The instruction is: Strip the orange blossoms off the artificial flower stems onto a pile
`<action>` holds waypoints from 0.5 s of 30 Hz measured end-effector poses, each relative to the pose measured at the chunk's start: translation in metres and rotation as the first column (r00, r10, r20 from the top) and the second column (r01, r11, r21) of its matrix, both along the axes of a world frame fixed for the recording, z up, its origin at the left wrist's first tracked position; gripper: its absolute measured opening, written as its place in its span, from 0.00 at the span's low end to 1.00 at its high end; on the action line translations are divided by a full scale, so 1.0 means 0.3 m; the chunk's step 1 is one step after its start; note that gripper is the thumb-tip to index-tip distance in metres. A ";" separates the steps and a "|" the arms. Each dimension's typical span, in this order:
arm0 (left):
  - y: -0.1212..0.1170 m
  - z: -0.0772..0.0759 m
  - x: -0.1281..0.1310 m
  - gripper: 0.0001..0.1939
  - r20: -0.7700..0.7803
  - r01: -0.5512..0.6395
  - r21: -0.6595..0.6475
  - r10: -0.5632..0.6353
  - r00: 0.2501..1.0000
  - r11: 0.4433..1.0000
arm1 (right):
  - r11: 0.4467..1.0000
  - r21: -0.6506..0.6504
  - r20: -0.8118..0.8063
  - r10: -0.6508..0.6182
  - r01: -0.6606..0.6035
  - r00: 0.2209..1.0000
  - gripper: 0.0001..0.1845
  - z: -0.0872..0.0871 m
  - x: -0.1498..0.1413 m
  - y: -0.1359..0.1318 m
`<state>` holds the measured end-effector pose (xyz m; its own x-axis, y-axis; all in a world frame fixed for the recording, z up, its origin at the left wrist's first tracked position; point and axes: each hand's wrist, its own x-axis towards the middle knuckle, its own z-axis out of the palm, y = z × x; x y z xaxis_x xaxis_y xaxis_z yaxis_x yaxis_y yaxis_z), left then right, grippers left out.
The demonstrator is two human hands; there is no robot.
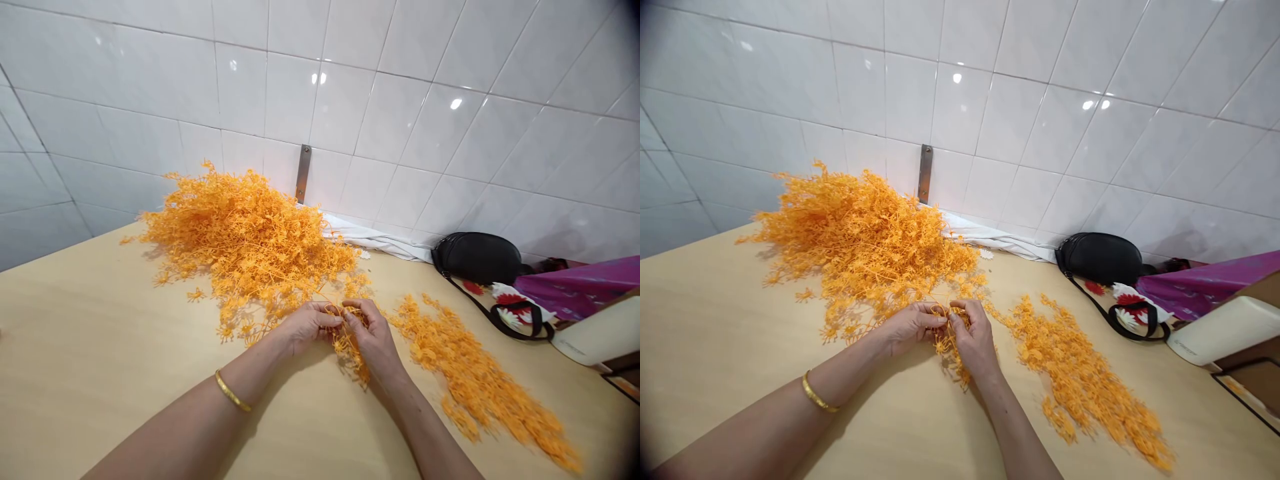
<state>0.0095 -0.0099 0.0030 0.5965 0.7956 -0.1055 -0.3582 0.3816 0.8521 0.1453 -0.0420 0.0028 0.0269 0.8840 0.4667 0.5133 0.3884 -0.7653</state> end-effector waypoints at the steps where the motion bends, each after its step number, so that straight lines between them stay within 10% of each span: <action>1: 0.001 -0.003 0.001 0.07 -0.002 0.004 0.017 -0.004 1.000 1.000 | 1.000 0.010 -0.004 0.004 -0.004 1.000 0.08 0.000 -0.004 -0.001; 8: -0.006 0.004 0.007 0.06 -0.089 -0.050 -0.003 0.050 0.995 0.999 | 0.982 0.042 -0.194 -0.173 0.184 0.966 0.06 0.008 0.028 0.019; 13: -0.013 0.000 0.006 0.05 -0.161 0.009 0.086 0.005 0.987 0.996 | 0.858 -0.083 -0.639 -0.435 0.506 0.634 0.10 0.021 0.161 0.070; 15: -0.004 -0.011 0.006 0.06 -0.085 -0.034 0.025 0.036 0.996 0.999 | 0.883 -0.079 -0.622 -0.407 0.463 0.669 0.11 0.028 0.178 0.070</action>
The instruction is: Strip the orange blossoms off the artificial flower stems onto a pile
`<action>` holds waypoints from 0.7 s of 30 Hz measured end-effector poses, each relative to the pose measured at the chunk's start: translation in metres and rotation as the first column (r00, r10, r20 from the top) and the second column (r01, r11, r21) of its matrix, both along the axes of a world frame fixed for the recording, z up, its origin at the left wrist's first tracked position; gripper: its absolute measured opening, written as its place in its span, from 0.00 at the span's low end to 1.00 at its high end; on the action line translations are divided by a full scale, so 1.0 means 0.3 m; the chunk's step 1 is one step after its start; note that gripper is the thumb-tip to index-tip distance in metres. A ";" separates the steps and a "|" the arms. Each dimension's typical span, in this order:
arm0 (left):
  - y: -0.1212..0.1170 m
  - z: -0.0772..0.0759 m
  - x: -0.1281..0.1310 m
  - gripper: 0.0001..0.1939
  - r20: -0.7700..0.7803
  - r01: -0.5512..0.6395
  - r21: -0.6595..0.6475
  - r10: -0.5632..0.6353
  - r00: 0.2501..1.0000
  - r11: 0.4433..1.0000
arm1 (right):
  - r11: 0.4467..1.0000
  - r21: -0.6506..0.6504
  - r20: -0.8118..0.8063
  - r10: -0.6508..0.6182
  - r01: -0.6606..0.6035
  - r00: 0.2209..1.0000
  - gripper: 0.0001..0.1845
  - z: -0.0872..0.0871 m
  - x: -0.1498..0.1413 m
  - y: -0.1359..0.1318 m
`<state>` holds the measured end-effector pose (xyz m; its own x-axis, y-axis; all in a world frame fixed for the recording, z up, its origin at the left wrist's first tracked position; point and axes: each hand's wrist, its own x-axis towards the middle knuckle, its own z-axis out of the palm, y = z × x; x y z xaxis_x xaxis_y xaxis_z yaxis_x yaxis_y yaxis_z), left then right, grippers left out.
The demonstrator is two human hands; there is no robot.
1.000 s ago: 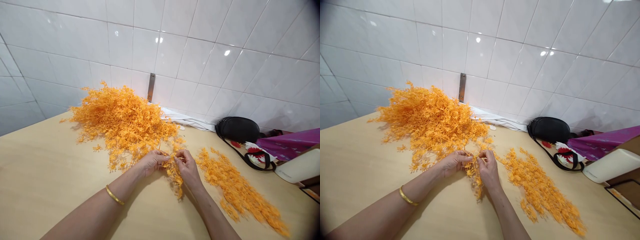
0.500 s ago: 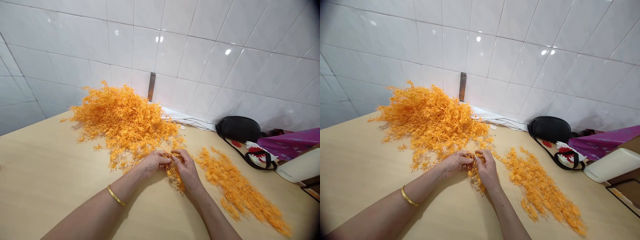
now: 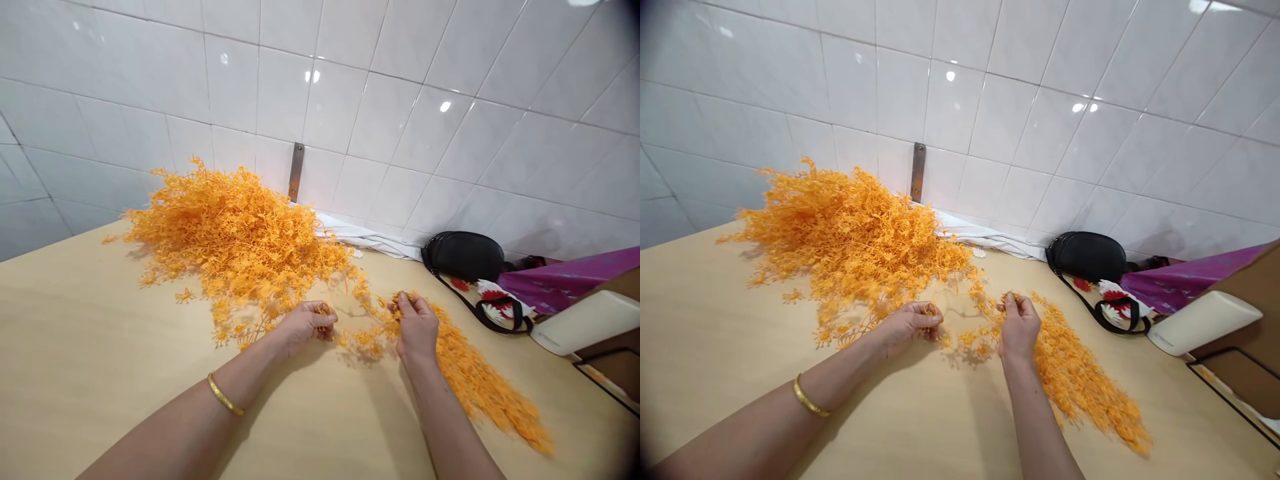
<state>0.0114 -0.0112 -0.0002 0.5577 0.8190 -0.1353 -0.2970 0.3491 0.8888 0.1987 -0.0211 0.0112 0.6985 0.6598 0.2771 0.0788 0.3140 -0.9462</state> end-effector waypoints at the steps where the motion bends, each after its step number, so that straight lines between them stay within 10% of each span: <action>1: 0.006 -0.005 0.000 0.06 0.048 -0.011 -0.037 0.013 0.999 0.999 | 0.999 -0.020 0.051 0.048 -0.047 0.998 0.12 0.002 -0.003 -0.005; 9: 0.023 -0.007 -0.005 0.09 0.139 -0.014 -0.162 0.037 0.990 0.987 | 1.000 -0.009 0.477 0.002 0.003 0.879 0.12 0.004 -0.047 -0.035; 16: 0.027 0.011 -0.013 0.09 0.094 -0.075 -0.219 0.098 0.991 0.973 | 0.945 0.292 0.093 -0.184 0.150 0.978 0.10 0.138 0.022 -0.103; 21: 0.030 0.019 -0.014 0.14 0.098 -0.078 -0.248 0.105 0.990 0.966 | 0.965 -0.088 0.557 -0.160 0.249 0.815 0.14 0.107 0.207 -0.248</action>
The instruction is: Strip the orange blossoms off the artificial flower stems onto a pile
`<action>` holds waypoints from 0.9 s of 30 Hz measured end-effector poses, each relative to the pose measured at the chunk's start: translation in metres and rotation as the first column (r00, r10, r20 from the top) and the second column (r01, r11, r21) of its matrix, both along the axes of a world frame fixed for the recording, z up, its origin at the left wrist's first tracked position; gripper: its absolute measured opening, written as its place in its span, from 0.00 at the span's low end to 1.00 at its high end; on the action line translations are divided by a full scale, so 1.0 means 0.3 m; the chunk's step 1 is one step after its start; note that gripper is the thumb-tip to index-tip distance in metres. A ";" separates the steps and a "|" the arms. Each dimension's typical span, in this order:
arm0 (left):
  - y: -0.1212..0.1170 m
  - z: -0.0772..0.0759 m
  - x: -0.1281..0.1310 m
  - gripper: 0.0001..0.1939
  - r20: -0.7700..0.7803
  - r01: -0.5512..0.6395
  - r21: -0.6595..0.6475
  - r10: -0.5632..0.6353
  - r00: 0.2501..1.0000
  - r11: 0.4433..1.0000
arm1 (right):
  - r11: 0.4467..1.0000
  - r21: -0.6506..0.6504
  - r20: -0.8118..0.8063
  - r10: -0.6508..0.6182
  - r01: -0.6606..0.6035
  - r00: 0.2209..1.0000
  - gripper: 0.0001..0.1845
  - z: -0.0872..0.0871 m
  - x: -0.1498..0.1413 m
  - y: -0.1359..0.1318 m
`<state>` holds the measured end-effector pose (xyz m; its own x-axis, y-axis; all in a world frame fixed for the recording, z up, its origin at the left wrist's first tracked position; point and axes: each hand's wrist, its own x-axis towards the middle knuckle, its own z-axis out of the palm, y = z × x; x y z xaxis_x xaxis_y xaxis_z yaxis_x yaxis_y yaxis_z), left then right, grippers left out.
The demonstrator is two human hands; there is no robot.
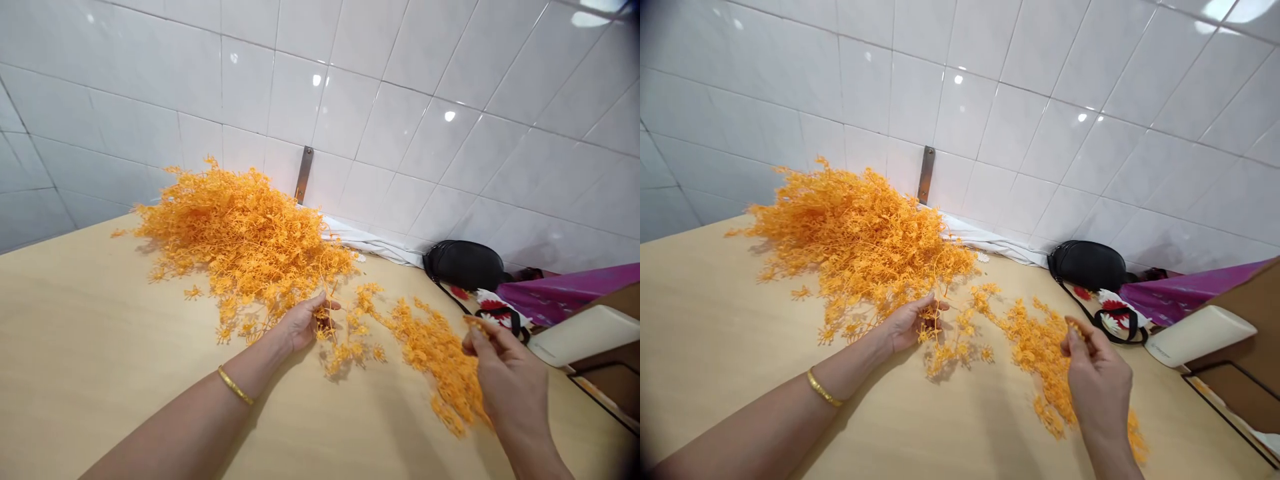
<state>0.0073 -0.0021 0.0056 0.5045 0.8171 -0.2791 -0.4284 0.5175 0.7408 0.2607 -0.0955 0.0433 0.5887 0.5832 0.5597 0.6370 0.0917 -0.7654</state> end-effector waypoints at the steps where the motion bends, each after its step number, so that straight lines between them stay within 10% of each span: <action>1: 0.001 -0.001 0.000 0.14 0.015 -0.004 -0.004 0.004 1.000 1.000 | 0.983 -0.171 0.164 -0.031 0.059 0.986 0.15 -0.025 0.042 -0.025; 6: 0.004 -0.018 0.001 0.12 0.078 0.006 -0.024 -0.004 0.997 1.000 | 0.910 -0.392 0.530 0.102 0.137 0.842 0.16 -0.094 0.052 -0.089; 11: -0.006 -0.032 0.009 0.15 0.167 0.048 0.049 -0.056 0.984 0.998 | 0.907 -0.319 0.415 0.393 -0.274 0.821 0.14 -0.042 -0.309 -0.082; 15: -0.017 -0.029 0.020 0.13 0.164 0.023 0.083 -0.036 0.986 0.996 | 0.850 -0.390 0.409 0.504 -0.354 0.761 0.24 -0.074 -0.483 -0.033; 22: -0.009 -0.024 0.021 0.10 0.019 -0.006 0.120 0.004 1.000 0.993 | 0.906 -0.365 0.445 0.371 -0.213 0.815 0.15 -0.112 -0.383 0.091; 27: -0.005 -0.015 0.010 0.05 0.035 0.084 0.098 -0.088 0.996 0.992 | 0.918 -0.393 0.761 0.289 0.058 0.581 0.17 -0.100 -0.373 0.116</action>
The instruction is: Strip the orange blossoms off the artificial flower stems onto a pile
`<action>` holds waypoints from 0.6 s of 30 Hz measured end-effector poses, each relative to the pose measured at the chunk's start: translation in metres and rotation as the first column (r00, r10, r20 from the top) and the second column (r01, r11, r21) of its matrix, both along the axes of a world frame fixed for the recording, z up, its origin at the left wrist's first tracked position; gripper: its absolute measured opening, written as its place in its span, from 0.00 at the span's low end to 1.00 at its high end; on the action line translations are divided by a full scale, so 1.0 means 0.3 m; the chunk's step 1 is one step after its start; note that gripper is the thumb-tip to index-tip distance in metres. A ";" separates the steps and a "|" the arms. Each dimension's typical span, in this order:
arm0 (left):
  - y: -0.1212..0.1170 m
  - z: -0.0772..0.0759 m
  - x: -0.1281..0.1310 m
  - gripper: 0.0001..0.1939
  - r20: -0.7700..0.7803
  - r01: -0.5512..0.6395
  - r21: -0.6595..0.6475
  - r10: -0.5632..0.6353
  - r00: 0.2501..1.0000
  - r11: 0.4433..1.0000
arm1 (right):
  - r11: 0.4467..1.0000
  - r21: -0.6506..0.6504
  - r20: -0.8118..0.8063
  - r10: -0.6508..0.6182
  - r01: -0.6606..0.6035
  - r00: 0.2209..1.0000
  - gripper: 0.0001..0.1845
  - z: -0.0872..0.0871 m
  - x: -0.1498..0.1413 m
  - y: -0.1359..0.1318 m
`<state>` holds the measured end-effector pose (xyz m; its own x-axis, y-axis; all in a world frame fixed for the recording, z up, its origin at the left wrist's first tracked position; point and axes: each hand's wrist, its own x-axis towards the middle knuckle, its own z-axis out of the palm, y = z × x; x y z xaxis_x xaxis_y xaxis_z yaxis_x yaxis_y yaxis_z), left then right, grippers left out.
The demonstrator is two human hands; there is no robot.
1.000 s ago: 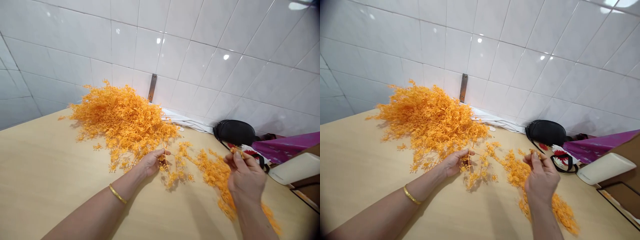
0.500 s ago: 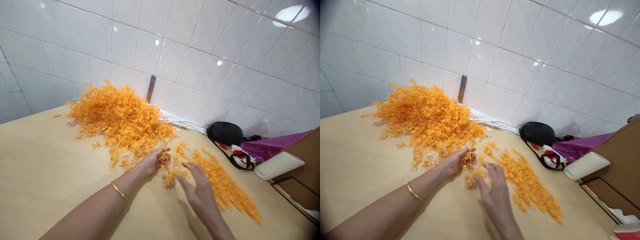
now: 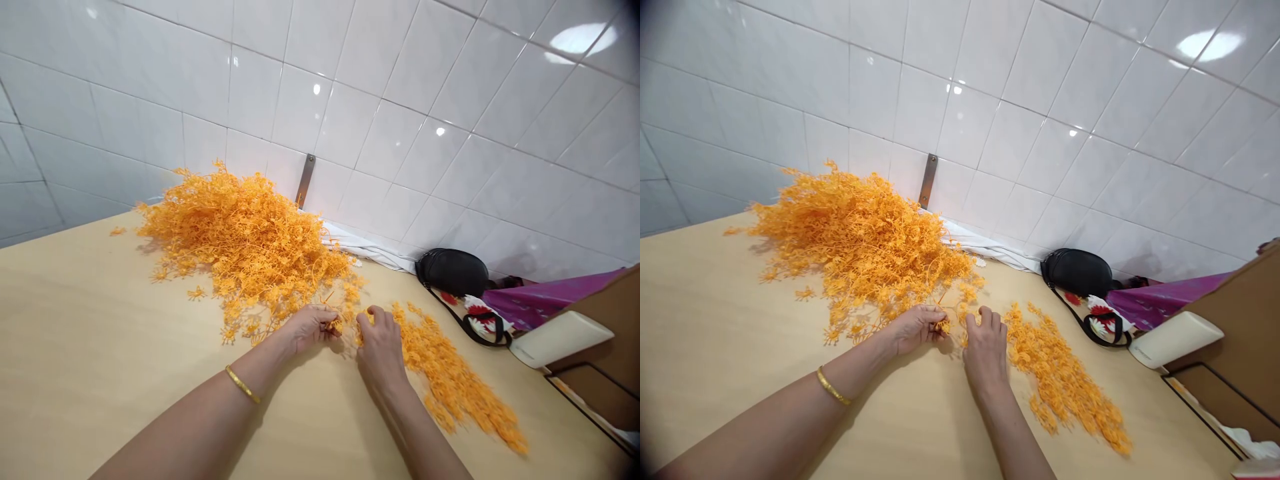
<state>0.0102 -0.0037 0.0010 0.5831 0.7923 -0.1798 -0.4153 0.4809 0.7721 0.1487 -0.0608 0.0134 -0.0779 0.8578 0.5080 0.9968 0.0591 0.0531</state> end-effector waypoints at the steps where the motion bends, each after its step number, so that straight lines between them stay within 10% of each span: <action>1: 0.001 0.000 -0.001 0.04 0.009 -0.016 -0.029 0.017 1.000 0.999 | 1.000 -0.022 0.031 0.014 -0.013 0.999 0.16 0.002 -0.007 -0.007; 7: 0.006 -0.006 0.006 0.02 0.081 -0.141 -0.121 0.151 0.985 0.983 | 0.967 0.126 -0.118 0.236 -0.221 0.965 0.25 0.045 -0.054 -0.119; 12: 0.001 -0.013 0.011 0.02 0.129 -0.206 -0.129 0.223 0.966 0.970 | 0.960 0.053 -0.559 0.257 -0.275 0.788 0.09 0.029 -0.120 -0.158; 14: 0.002 -0.017 0.011 0.03 0.146 -0.201 -0.136 0.221 0.964 0.970 | 0.957 -0.135 -0.790 0.051 -0.255 0.611 0.13 0.009 -0.144 -0.131; 18: 0.002 -0.025 0.014 0.05 0.181 -0.185 -0.112 0.203 0.962 0.976 | 0.916 -0.274 -0.954 -0.296 -0.292 -0.034 0.16 -0.005 -0.171 -0.046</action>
